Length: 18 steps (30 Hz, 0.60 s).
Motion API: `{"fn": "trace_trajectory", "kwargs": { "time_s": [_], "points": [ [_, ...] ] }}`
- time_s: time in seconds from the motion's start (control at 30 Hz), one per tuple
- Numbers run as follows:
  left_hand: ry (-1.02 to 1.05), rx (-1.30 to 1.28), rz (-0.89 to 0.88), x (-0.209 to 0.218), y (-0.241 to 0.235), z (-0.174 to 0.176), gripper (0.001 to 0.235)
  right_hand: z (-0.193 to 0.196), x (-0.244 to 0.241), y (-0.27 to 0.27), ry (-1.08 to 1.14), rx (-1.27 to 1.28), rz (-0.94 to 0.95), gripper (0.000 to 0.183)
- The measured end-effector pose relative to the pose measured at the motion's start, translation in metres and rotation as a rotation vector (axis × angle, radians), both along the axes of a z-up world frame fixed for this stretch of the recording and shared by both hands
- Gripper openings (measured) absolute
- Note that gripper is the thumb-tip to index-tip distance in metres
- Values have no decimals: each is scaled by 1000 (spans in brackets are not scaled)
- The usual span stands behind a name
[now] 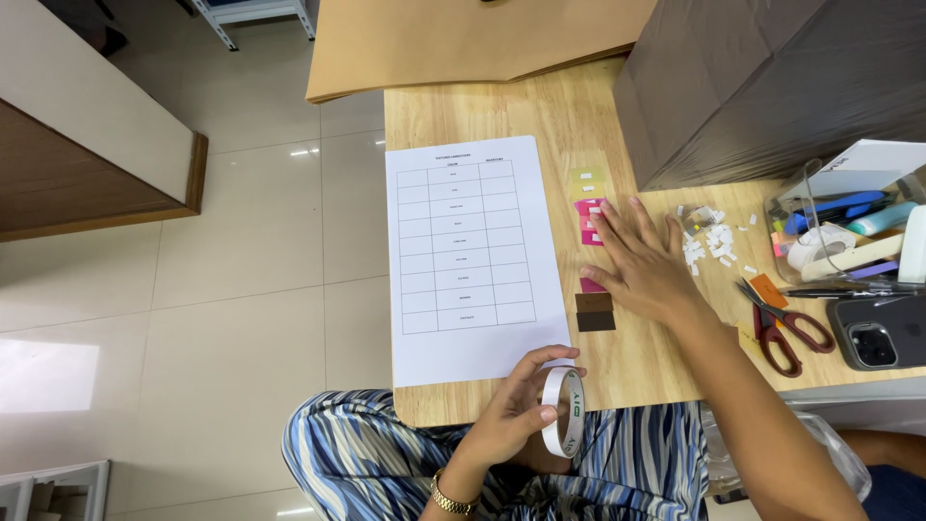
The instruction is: Creating a color reference chart by cutting small samples of colored tape and sticking them onto a printed grid.
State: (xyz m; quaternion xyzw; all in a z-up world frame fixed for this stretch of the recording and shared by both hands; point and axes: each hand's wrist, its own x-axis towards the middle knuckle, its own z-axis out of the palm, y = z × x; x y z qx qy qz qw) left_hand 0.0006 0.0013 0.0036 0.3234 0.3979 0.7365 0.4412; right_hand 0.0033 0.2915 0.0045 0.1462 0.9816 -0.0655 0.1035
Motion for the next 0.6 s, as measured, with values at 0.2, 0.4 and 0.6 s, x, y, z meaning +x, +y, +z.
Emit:
{"fn": "trace_trajectory", "kwargs": {
  "time_s": [0.2,0.4,0.6],
  "points": [
    [-7,22,5,0,0,-1,60,4,-10,3,3,-18,-6,86],
    [9,18,12,1,-2,-1,62,11,-17,2,-27,-22,-34,89],
    [-2,23,6,2,-2,-1,58,13,4,-6,-41,-29,-30,92]
  ]
}}
